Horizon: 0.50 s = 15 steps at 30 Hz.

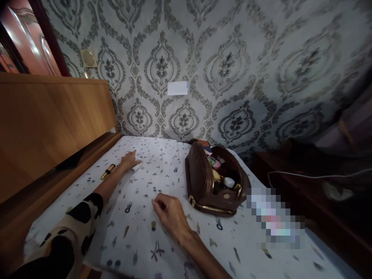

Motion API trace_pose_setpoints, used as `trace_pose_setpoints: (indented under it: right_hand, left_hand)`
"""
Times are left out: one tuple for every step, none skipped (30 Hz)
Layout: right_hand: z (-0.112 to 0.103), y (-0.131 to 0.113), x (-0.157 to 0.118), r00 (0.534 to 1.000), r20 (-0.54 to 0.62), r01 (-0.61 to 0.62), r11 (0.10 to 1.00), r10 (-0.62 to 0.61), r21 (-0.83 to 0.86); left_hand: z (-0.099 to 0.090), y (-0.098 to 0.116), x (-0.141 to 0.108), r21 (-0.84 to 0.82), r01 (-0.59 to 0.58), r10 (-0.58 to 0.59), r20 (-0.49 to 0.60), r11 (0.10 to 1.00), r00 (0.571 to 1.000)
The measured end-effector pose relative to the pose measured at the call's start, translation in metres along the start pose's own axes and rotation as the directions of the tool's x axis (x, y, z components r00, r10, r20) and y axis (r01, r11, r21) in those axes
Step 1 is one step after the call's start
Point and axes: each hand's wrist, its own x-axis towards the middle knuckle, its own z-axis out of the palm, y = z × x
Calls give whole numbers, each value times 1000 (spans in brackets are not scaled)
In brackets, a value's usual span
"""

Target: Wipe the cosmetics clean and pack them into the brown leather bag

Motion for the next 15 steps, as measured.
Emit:
trace_pose_setpoints:
  right_hand:
    - [5, 3, 0, 1000, 7, -15, 999, 15, 33]
    - [11, 6, -1, 999, 11, -32, 997, 31, 66]
    - [16, 10, -1, 999, 12, -51, 994, 50, 101]
    - [21, 15, -2, 997, 9, -75, 987, 74, 139]
    - [26, 20, -3, 995, 5, -101, 978, 101, 182]
    - [30, 25, -3, 992, 2, -127, 965, 130, 230]
    - [33, 29, -3, 988, -3, -147, 949, 154, 280]
    - [35, 33, -3, 986, -7, -156, 931, 168, 329]
    - [36, 37, -3, 985, -12, -157, 912, 174, 379]
    - [37, 39, -3, 984, -17, -152, 889, 177, 433]
    - [37, 41, -2, 983, -21, -147, 860, 180, 490]
    - [37, 42, -1, 982, -20, -145, 822, 187, 550]
    - [38, 41, -1, 979, -12, -151, 771, 202, 618]
    - [39, 41, -1, 975, 8, -165, 702, 221, 693]
    - [40, 39, -1, 971, 40, -182, 616, 238, 767]
  left_hand:
    - [1, -2, 0, -28, 2, -2, -9, 1000, 1000]
    - [1, -4, 0, -62, 3, -5, -23, 998, 1000]
    - [1, -6, -1, -103, 5, -9, -44, 995, 999]
    - [-1, -7, -2, -150, 5, -16, -67, 989, 998]
    - [-2, -7, -4, -202, 5, -24, -91, 979, 996]
    - [-4, -6, -6, -258, 2, -33, -116, 966, 993]
    - [-6, -5, -8, -319, -2, -44, -138, 948, 989]
    - [-8, -2, -12, -384, -10, -55, -156, 923, 986]
    - [-9, 2, -16, -453, -20, -63, -168, 891, 984]
    - [-10, 7, -22, -525, -31, -71, -173, 850, 982]
    - [-10, 14, -29, -598, -43, -75, -171, 801, 983]
    - [-10, 22, -38, -667, -52, -74, -159, 744, 984]
    - [-8, 30, -48, -728, -58, -66, -141, 683, 988]
    - [-6, 40, -59, -787, -56, -54, -113, 614, 992]
    - [-3, 50, -71, -837, -47, -35, -79, 545, 996]
